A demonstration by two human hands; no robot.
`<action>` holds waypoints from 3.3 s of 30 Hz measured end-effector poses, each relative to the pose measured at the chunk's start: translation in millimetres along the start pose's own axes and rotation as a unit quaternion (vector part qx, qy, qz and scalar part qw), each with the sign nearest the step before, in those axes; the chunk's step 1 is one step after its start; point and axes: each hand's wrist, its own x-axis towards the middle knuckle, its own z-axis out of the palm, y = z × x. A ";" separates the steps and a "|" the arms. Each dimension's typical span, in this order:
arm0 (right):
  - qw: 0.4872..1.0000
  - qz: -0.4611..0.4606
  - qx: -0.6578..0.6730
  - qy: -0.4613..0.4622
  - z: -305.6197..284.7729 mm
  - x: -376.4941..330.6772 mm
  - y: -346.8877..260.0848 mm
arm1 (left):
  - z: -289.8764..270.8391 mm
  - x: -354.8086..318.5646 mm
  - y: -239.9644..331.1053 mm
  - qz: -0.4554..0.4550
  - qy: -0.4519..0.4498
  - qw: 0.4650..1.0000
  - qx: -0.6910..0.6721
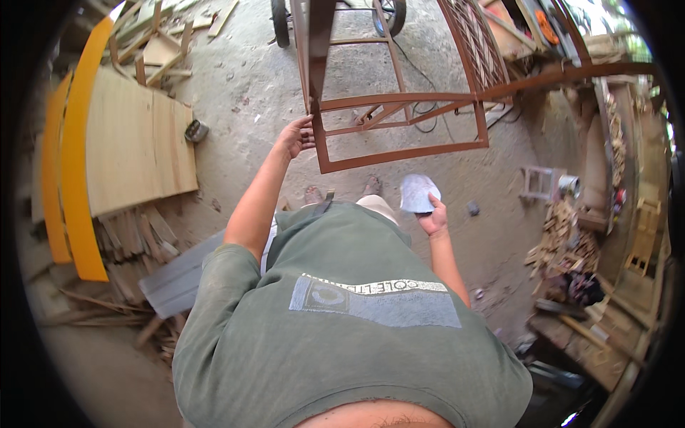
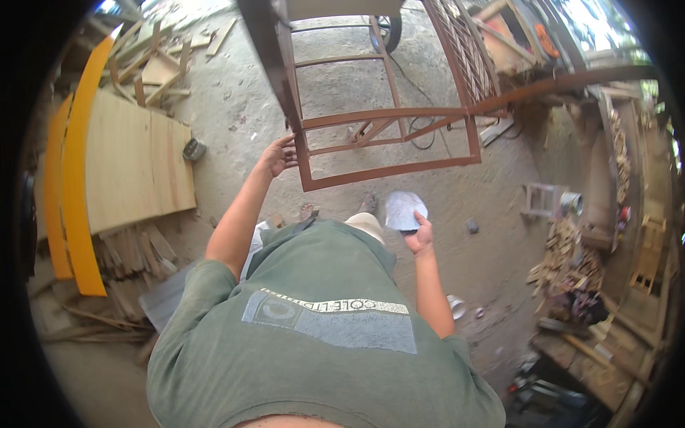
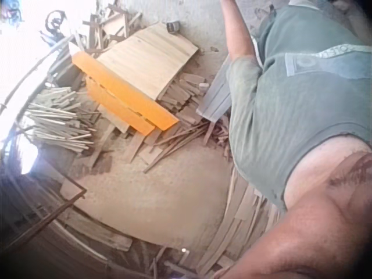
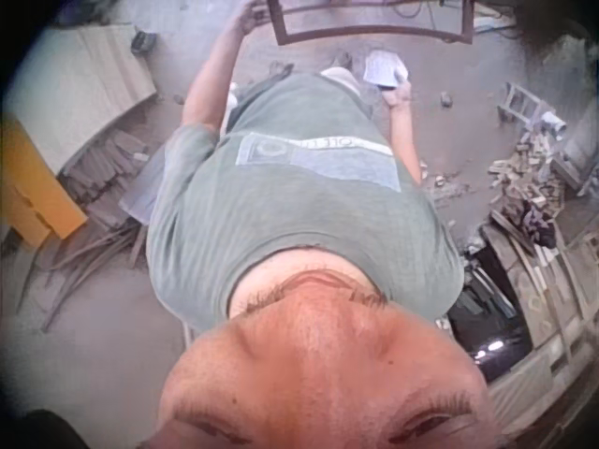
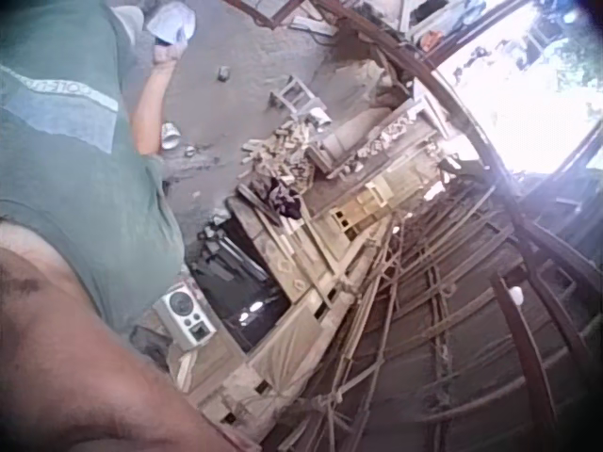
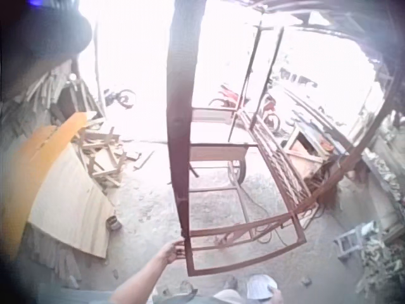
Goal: The person sands the surface of a brown metal cart frame using sandpaper by hand and then uses a power grinder to smooth specific areas of the frame.
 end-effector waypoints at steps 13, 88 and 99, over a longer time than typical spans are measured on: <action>0.897 0.100 0.312 -0.297 116.4 198.0 183.0 | -89.3 -139.0 -41.0 -0.017 0.221 0.961 0.164; 0.669 0.181 -0.673 -0.259 230.4 200.0 81.1 | 96.1 -146.4 -145.4 0.204 0.314 0.871 0.318; 0.852 0.201 -0.481 -0.038 281.3 193.8 79.0 | 73.5 -101.4 -161.0 0.183 0.188 0.924 0.278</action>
